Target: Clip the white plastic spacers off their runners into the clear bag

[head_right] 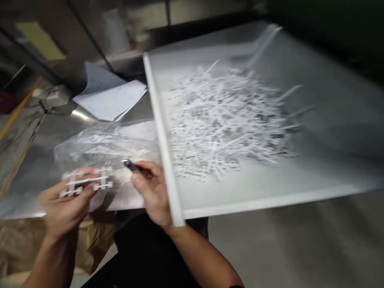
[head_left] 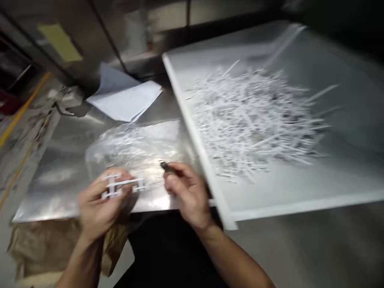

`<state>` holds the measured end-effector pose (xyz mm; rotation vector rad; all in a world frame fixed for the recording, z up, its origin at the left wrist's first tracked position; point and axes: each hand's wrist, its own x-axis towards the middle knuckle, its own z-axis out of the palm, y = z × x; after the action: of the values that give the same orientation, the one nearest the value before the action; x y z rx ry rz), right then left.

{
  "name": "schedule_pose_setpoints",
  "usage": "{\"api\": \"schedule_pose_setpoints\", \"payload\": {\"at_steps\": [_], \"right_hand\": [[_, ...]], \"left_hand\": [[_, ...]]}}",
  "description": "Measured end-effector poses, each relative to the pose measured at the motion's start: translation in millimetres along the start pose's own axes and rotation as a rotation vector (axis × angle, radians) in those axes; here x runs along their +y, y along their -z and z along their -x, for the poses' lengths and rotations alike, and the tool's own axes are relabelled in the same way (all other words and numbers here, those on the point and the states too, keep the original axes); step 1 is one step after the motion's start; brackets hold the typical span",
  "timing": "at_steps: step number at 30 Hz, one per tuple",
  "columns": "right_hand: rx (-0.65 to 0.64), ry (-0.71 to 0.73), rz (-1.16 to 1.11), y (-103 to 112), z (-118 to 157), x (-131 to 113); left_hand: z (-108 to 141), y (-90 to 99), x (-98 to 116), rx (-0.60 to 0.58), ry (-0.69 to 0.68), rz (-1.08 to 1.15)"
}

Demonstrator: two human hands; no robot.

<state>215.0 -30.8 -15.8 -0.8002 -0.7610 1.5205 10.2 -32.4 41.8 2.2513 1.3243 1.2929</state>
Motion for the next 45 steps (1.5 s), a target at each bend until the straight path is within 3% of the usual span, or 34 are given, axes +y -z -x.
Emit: {"api": "schedule_pose_setpoints", "payload": {"at_steps": [2, 6, 10, 17, 23, 36, 42, 45], "right_hand": [[0.030, 0.074, 0.062, 0.2, 0.1, -5.9], [0.103, 0.211, 0.363, -4.0, -1.8, -20.3], [0.111, 0.206, 0.560, -5.1, -6.0, -25.7], [-0.033, 0.261, 0.767, -3.9, -9.4, -26.8], [-0.017, 0.261, 0.785, -4.8, -13.4, -29.3], [0.020, 0.172, 0.736, -5.5, -15.1, -30.9], [0.147, 0.146, 0.687, -6.1, -18.3, -32.1], [0.130, 0.141, 0.610, -8.5, -16.2, -32.9]], "left_hand": [[13.6, -11.7, -12.0, 0.045, 0.097, 0.032], [13.4, -33.4, -25.6, 0.017, 0.094, 0.118], [14.4, -31.4, -26.3, -0.015, 0.084, 0.050], [18.7, -32.1, -25.5, -0.087, 0.052, 0.026], [18.5, -32.6, -24.7, -0.126, 0.053, 0.063], [21.1, -30.3, -29.9, -0.218, -0.081, -0.012], [19.8, -33.6, -26.8, -0.167, -0.020, -0.013], [20.0, -34.6, -25.9, -0.150, 0.016, -0.009]]}}
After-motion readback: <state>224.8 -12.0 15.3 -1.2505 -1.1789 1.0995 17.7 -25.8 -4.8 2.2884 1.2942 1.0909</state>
